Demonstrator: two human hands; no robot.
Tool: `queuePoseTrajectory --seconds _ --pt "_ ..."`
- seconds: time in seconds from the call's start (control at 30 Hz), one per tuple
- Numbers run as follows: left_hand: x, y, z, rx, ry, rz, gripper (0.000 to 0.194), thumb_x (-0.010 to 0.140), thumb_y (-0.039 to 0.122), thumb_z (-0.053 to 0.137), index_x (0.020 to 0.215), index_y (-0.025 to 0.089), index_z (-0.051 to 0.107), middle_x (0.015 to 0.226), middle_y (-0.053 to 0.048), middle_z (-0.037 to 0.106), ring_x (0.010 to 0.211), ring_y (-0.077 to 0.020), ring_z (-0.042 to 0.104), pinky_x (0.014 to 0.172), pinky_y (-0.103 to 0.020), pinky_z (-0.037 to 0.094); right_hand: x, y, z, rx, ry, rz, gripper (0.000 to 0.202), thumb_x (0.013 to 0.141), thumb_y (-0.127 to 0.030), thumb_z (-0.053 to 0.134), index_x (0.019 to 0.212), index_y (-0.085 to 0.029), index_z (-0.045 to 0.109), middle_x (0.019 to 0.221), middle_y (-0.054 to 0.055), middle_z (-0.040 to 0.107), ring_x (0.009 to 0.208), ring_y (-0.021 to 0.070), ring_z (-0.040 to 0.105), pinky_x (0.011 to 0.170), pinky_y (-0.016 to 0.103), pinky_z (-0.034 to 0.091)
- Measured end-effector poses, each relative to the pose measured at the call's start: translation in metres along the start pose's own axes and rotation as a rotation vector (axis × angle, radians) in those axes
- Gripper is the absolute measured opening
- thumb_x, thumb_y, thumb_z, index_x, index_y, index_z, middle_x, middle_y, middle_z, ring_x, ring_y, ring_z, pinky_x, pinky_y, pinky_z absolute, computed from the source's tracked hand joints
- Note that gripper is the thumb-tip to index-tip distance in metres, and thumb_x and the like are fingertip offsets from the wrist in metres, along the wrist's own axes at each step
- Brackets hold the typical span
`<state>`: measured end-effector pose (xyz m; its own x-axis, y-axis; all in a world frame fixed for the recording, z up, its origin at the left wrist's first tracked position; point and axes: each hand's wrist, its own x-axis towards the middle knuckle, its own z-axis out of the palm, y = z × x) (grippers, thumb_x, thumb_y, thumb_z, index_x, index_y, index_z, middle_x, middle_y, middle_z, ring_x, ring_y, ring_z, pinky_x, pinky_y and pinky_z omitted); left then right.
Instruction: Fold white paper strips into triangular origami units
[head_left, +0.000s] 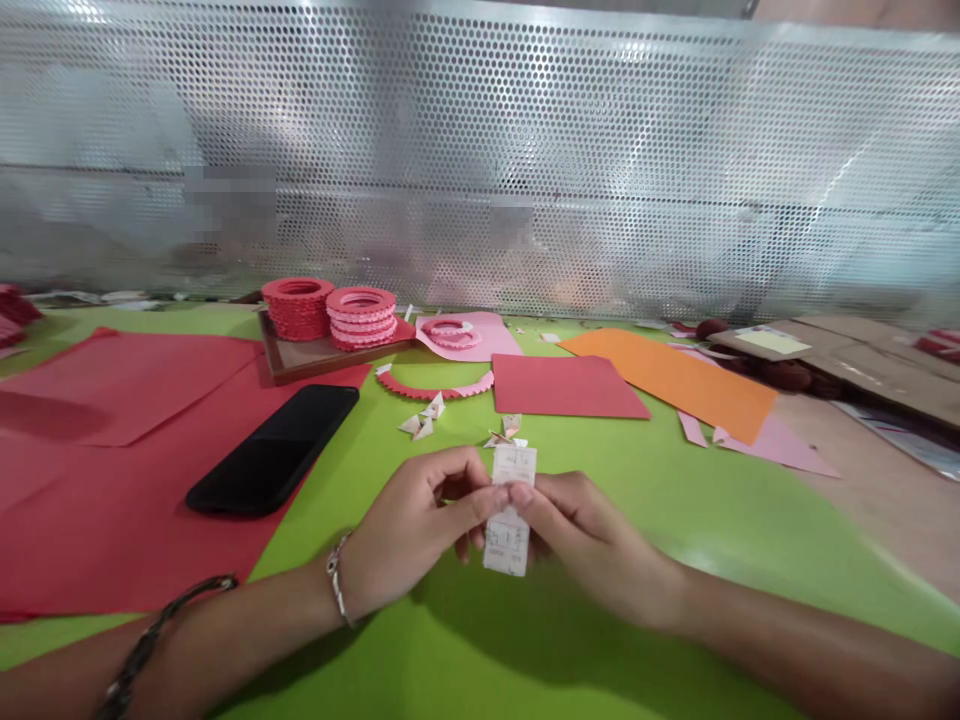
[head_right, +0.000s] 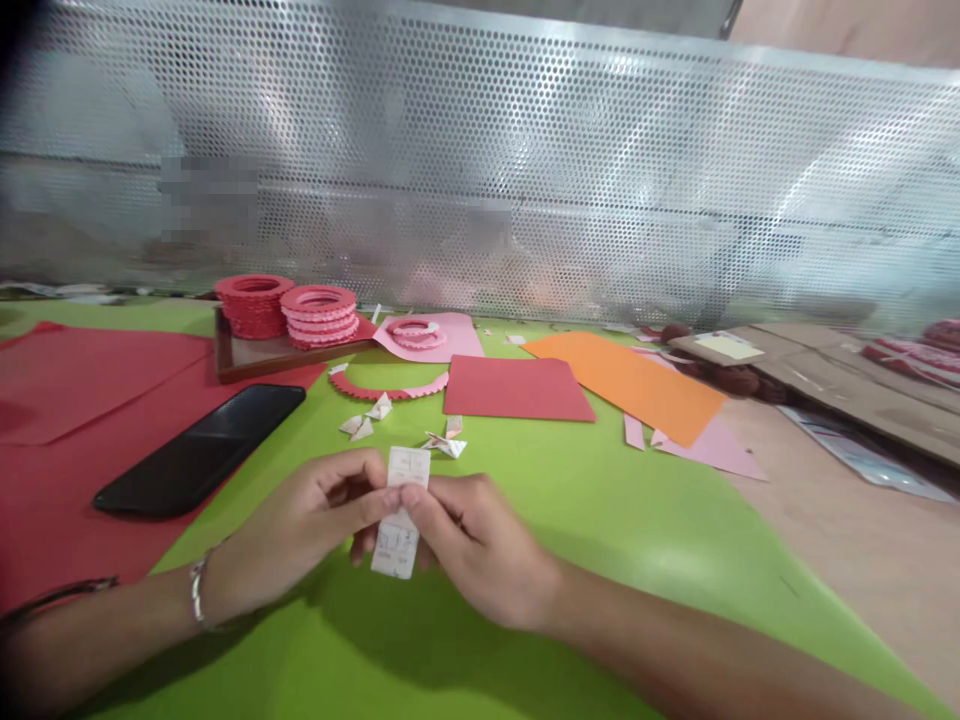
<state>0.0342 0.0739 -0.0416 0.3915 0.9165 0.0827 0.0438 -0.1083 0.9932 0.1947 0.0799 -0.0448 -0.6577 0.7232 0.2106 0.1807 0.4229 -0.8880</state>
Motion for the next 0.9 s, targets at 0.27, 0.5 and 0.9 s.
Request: queuePoseTrajectory --seconds 0.27,0.5,0.9 --pt "0.0012 0.0008 -0.0001 -0.013 0.017 0.029 0.02 0.074 0.026 0.054 0.061 0.013 0.046 0.05 0.005 0.048 0.043 -0.0048 0.048 0.041 -0.013 0.04 -0.0008 0.0031 0.0003 -0.114 -0.035 0.052 0.035 0.09 -0.03 0.031 0.076 -0.015 0.06 0.056 -0.002 0.051 0.046 0.0052 0.044 0.048 0.015 0.038" --pt "0.0013 0.0033 -0.0016 0.019 0.048 0.031 0.02 0.074 0.027 0.055 0.061 0.014 0.047 0.048 0.006 0.048 0.044 -0.0052 0.047 0.044 -0.014 0.04 0.0 0.0047 -0.0002 -0.175 -0.025 0.06 0.035 0.088 -0.027 0.033 0.061 -0.014 0.051 0.048 -0.005 0.044 0.043 0.0042 0.04 0.043 0.014 0.033" --pt "0.0052 0.0012 -0.005 0.053 0.069 0.05 0.015 0.073 0.025 0.053 0.064 0.014 0.048 0.057 0.004 0.047 0.051 -0.0066 0.044 0.048 -0.017 0.037 -0.001 -0.0032 -0.0061 -0.108 -0.195 0.146 0.034 0.087 -0.025 0.032 0.055 -0.016 0.04 0.047 -0.004 0.041 0.039 0.0043 0.034 0.039 0.015 0.028"
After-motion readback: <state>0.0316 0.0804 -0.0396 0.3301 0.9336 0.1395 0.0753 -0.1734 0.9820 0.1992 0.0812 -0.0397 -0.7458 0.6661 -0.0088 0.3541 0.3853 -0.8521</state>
